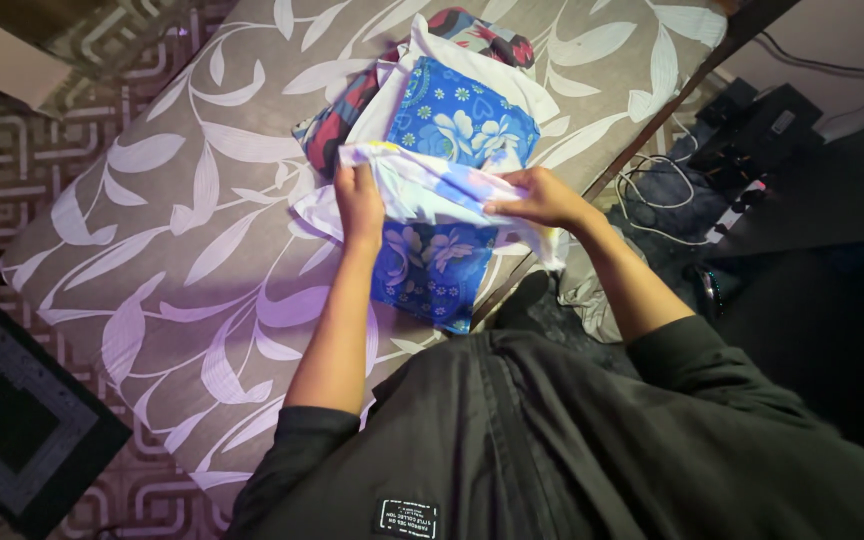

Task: Replacing dirty pillowcases with clean ones on several pillows on a bed.

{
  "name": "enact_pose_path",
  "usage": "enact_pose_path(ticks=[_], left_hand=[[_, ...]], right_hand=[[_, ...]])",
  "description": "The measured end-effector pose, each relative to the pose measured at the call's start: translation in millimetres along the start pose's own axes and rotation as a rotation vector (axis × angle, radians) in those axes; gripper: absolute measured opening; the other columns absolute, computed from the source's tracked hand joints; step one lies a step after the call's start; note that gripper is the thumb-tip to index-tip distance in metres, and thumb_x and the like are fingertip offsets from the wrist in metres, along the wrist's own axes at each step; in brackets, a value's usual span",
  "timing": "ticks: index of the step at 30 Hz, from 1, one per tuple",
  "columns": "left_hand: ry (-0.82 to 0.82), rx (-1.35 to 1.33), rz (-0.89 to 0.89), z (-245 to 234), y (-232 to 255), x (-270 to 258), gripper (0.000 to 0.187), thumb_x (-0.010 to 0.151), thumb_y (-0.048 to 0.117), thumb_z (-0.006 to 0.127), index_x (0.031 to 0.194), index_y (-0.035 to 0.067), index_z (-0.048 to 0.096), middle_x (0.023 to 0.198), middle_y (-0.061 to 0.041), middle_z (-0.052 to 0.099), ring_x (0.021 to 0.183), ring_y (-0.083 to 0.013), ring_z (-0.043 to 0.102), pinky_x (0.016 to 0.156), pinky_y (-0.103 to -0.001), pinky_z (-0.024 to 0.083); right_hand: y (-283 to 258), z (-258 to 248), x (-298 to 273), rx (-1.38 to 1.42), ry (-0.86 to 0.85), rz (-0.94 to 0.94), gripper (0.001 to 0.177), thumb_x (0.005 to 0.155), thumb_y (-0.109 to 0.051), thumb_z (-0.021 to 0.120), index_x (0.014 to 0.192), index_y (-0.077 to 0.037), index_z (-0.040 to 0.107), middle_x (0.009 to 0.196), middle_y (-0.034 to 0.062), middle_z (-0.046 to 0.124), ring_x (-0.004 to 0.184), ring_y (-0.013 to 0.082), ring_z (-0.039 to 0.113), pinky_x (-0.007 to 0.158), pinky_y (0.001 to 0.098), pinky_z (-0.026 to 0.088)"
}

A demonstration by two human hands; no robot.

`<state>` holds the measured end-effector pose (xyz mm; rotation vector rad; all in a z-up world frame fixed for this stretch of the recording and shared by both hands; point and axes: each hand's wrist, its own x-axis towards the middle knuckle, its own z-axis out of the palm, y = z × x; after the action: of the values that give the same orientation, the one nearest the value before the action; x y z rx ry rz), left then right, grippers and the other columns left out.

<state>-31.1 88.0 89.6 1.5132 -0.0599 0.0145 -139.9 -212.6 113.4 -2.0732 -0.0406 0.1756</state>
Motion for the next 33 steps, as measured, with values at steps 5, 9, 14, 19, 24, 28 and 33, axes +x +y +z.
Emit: enact_pose_path(ticks=[5, 9, 14, 19, 24, 28, 33], left_hand=[[-0.047, -0.146, 0.063, -8.3, 36.5, 4.7, 0.028, 0.108, 0.024, 0.053, 0.115, 0.0, 0.065, 0.109, -0.007, 0.07, 0.101, -0.0154, 0.063, 0.092, -0.032, 0.05], [-0.006, -0.112, 0.161, -22.6, 51.1, 4.9, 0.026, 0.109, 0.022, 0.055, 0.119, -0.001, 0.062, 0.114, -0.007, 0.065, 0.106, -0.0153, 0.059, 0.096, -0.03, 0.047], [0.132, -0.071, 0.128, -58.0, 39.2, 11.6, 0.029, 0.108, 0.022, 0.052, 0.121, -0.001, 0.065, 0.114, -0.009, 0.068, 0.105, -0.0156, 0.061, 0.094, -0.03, 0.049], [0.137, -0.112, 0.148, -60.0, 52.3, -0.7, 0.029, 0.106, 0.02, 0.052, 0.125, 0.001, 0.063, 0.118, -0.007, 0.068, 0.109, -0.015, 0.063, 0.096, -0.03, 0.05], [-0.131, -0.098, 0.052, -28.6, 32.1, -11.5, 0.02, 0.104, 0.016, 0.058, 0.118, 0.004, 0.065, 0.107, -0.003, 0.069, 0.099, -0.0112, 0.063, 0.087, -0.03, 0.052], [-0.374, 0.037, 0.093, -7.7, 37.9, -14.0, 0.013, 0.106, 0.011, 0.062, 0.108, 0.0, 0.07, 0.095, -0.001, 0.065, 0.089, -0.0083, 0.055, 0.079, -0.027, 0.048], [-0.441, -0.068, 0.235, -6.6, 65.5, -12.0, 0.017, 0.096, -0.005, 0.055, 0.109, 0.0, 0.066, 0.095, 0.003, 0.064, 0.089, -0.0035, 0.058, 0.079, -0.022, 0.049]], right_hand=[[9.8, 4.9, -9.3, -0.228, 0.284, 0.093, 0.029, 0.084, -0.029, 0.08, 0.098, -0.005, 0.074, 0.078, 0.0123, 0.07, 0.068, 0.0192, 0.066, 0.065, 0.034, 0.051], [75.5, 8.0, 11.5, -0.038, 0.454, 0.033, 0.021, 0.094, -0.022, 0.07, 0.099, -0.002, 0.074, 0.085, 0.0097, 0.072, 0.075, 0.0169, 0.066, 0.068, 0.0322, 0.051], [31.1, 1.8, 14.7, 0.494, 0.409, 0.176, 0.023, 0.102, -0.026, 0.063, 0.106, -0.005, 0.07, 0.094, 0.0035, 0.072, 0.082, 0.0138, 0.069, 0.073, 0.0285, 0.055], [23.5, 25.7, 24.8, 0.378, 0.322, 0.102, 0.026, 0.104, -0.028, 0.066, 0.114, -0.005, 0.071, 0.103, 0.0052, 0.073, 0.091, 0.0139, 0.069, 0.08, 0.0291, 0.055], [-73.0, 58.3, 14.9, 0.122, 0.111, -0.208, 0.039, 0.094, -0.025, 0.076, 0.124, -0.003, 0.065, 0.114, 0.0067, 0.071, 0.103, 0.0163, 0.068, 0.085, 0.0341, 0.058], [-108.5, 71.7, 26.4, 0.176, 0.055, -0.377, 0.051, 0.091, -0.024, 0.08, 0.131, 0.001, 0.06, 0.12, 0.0096, 0.066, 0.111, 0.0191, 0.063, 0.089, 0.0352, 0.054], [-44.3, 79.5, 35.2, 0.118, -0.221, -0.156, 0.035, 0.095, -0.034, 0.074, 0.108, -0.002, 0.073, 0.088, 0.0033, 0.075, 0.084, 0.0108, 0.065, 0.077, 0.0319, 0.055]])
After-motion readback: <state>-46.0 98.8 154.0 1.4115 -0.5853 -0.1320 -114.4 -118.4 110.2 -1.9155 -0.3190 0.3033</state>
